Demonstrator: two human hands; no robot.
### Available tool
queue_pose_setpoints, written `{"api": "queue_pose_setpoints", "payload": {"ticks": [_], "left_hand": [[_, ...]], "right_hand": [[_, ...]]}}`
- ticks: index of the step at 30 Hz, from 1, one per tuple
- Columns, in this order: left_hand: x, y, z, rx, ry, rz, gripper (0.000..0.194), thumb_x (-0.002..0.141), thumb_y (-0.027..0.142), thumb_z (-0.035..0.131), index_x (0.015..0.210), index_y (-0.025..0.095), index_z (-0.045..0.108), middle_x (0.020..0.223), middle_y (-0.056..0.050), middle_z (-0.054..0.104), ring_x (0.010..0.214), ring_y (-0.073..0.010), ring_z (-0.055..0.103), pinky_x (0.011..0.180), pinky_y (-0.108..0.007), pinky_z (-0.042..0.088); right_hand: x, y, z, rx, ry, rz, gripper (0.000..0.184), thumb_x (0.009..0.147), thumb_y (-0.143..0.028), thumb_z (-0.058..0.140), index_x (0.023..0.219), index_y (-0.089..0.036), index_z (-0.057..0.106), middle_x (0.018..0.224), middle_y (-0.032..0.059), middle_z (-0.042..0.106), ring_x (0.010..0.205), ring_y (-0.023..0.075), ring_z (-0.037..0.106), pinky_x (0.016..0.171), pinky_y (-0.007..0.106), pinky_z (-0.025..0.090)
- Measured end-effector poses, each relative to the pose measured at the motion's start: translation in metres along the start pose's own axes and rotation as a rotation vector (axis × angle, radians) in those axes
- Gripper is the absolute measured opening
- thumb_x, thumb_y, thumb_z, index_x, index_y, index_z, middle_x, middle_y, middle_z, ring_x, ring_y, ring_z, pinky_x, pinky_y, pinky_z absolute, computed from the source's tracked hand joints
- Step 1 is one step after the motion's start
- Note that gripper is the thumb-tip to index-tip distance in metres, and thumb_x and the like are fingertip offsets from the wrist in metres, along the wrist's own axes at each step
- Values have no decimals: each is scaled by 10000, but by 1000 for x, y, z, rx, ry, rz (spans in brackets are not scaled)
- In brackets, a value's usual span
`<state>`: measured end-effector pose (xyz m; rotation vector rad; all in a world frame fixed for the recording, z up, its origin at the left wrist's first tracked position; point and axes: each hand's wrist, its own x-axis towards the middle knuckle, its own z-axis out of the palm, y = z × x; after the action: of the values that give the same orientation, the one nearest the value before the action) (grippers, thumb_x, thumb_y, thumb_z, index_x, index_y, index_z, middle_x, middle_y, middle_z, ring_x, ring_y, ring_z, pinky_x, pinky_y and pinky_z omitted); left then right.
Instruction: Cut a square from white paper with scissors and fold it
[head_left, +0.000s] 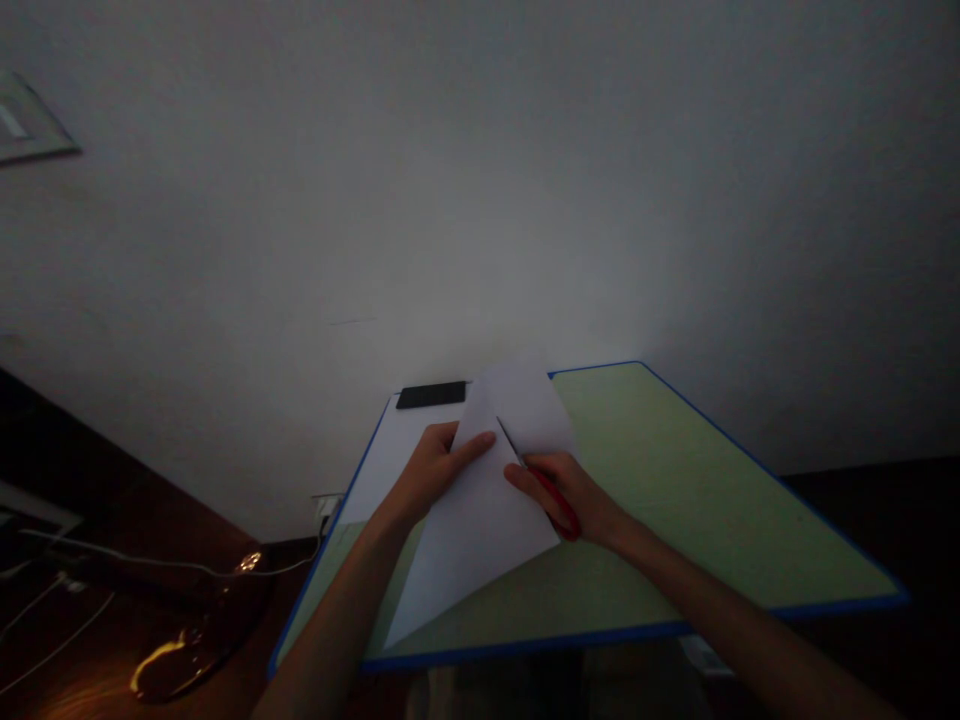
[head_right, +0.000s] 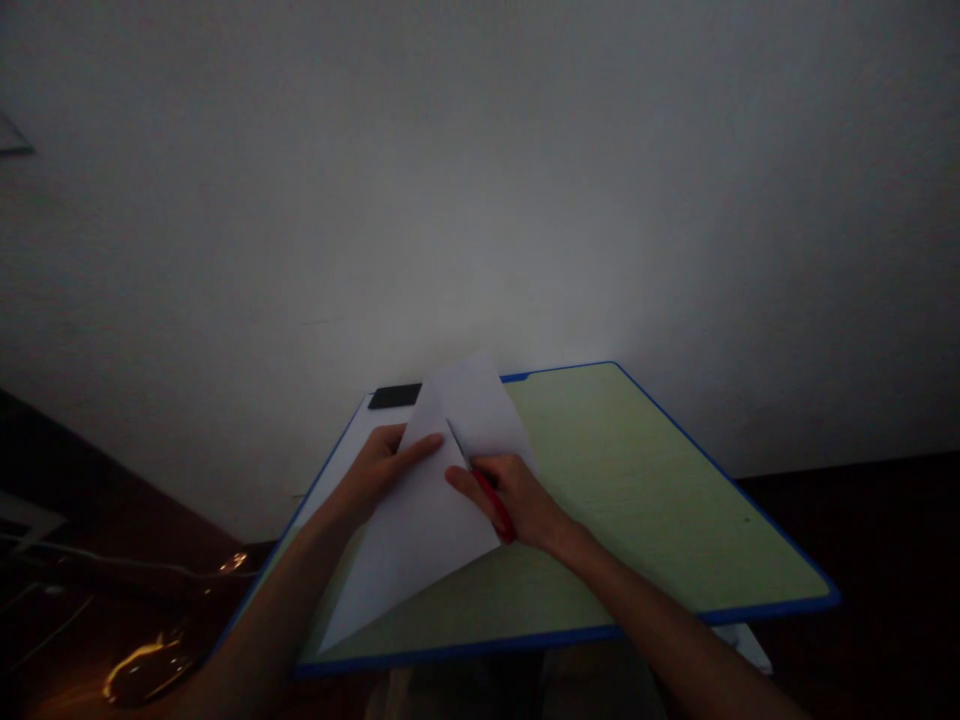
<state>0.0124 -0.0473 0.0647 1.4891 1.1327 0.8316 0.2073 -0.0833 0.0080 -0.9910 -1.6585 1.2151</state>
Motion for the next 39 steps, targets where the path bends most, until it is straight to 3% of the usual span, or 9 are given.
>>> {"api": "queue_pose_setpoints", "payload": {"ticks": [15,23,39], "left_hand": [[0,-2,0,0,4,1,382,773,501,739,902,142,725,790,-88,749,609,-192,683,544,-269,540],[0,-1,0,-17,-2,-7,370,777,489,742,896,139,720,795,-88,749,600,-185,680,539,-262,540],[1,-2,0,-21,6,-14,369,776,479,746,891,129,714,765,-81,743,577,-171,666,525,-253,531]], "right_hand": [[0,-2,0,-36,28,-24,525,879,-628,550,659,-153,589,620,6,575,530,110,487,471,229,346],[0,-1,1,-20,27,-30,506,887,-613,552,696,-149,618,674,23,619,577,131,533,502,233,391],[0,3,1,-47,54,-38,486,882,-595,572,706,-144,619,665,17,603,587,136,540,503,229,379]]}}
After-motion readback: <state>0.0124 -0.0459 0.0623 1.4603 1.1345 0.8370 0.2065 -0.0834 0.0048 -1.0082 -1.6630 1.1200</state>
